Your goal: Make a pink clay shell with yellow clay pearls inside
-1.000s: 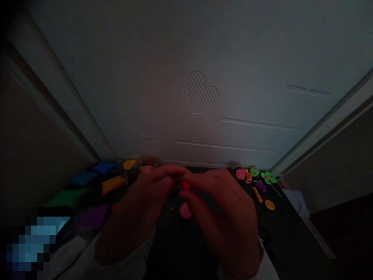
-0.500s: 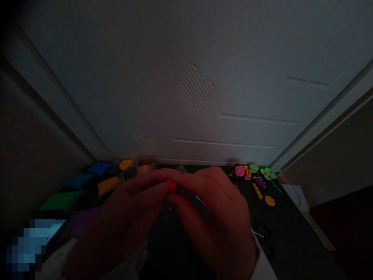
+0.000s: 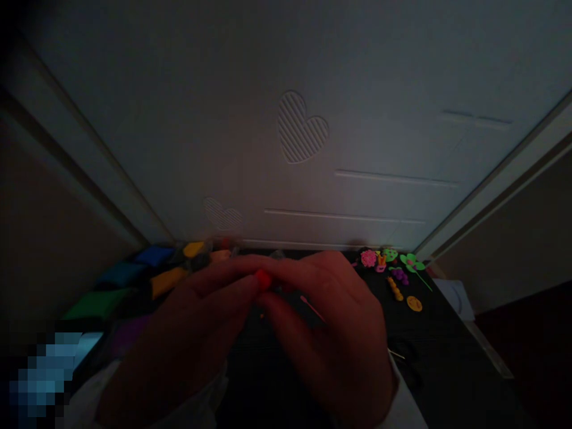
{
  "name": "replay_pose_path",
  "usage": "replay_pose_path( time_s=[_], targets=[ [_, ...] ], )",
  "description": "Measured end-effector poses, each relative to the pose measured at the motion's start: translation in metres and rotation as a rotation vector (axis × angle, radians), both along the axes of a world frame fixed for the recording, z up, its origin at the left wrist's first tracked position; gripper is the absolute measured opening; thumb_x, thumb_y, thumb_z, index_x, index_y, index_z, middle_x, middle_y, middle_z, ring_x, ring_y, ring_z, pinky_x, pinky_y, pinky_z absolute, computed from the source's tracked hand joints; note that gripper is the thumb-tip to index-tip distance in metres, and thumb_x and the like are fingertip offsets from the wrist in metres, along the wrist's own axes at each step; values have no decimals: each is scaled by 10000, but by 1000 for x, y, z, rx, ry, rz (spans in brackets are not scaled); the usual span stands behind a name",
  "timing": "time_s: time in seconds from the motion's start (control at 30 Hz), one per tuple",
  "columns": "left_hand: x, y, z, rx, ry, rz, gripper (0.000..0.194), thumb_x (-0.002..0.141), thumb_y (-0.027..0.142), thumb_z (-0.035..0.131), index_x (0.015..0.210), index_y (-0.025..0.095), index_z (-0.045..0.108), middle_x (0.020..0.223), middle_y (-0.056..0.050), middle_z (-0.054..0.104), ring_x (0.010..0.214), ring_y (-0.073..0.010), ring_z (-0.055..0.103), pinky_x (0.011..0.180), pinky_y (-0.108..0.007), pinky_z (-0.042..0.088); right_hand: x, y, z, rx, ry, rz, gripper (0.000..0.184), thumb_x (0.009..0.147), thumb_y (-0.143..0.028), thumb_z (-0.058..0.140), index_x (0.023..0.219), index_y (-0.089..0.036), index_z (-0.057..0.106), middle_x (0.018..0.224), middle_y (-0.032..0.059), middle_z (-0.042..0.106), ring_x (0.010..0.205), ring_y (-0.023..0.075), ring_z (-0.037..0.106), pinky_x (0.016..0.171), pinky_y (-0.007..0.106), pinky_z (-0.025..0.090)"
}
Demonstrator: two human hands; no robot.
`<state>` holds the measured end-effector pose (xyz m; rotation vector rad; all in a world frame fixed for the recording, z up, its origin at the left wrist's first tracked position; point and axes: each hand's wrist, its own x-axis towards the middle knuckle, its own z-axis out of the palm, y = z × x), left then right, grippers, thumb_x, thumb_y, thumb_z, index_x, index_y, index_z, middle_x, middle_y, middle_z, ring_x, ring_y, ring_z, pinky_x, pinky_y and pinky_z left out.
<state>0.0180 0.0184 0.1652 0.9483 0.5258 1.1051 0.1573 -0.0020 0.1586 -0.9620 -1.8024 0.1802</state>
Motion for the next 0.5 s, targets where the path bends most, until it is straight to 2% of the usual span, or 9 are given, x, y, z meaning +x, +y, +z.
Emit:
replay_pose_path(
  time_s=[0.23,0.4,0.5],
  targets=[
    [1,0,2,-13,21,1,194,773,110,565,824,221,716,792,31,711,778,-97,643,732,-154,473,-1,2,0,-18,-1,-22,307,760,-98,606,1016,-264,567,874,-36,618,800,101,543,694,249,444],
    [0,0,4,-75,-17,34,159,737,100,605,739,216,715,642,53,668,531,-47,565,645,-138,486,0,1,0,20,-5,-48,289,751,-94,618,989,-251,574,852,-37,616,787,100,549,689,252,444],
    [0,0,3,-54,-9,51,145,726,100,621,731,213,712,659,52,667,498,-37,534,663,-146,493,-1,1,-1,47,21,-55,306,736,-73,628,983,-247,577,840,-39,608,773,99,547,685,259,441]
  ],
)
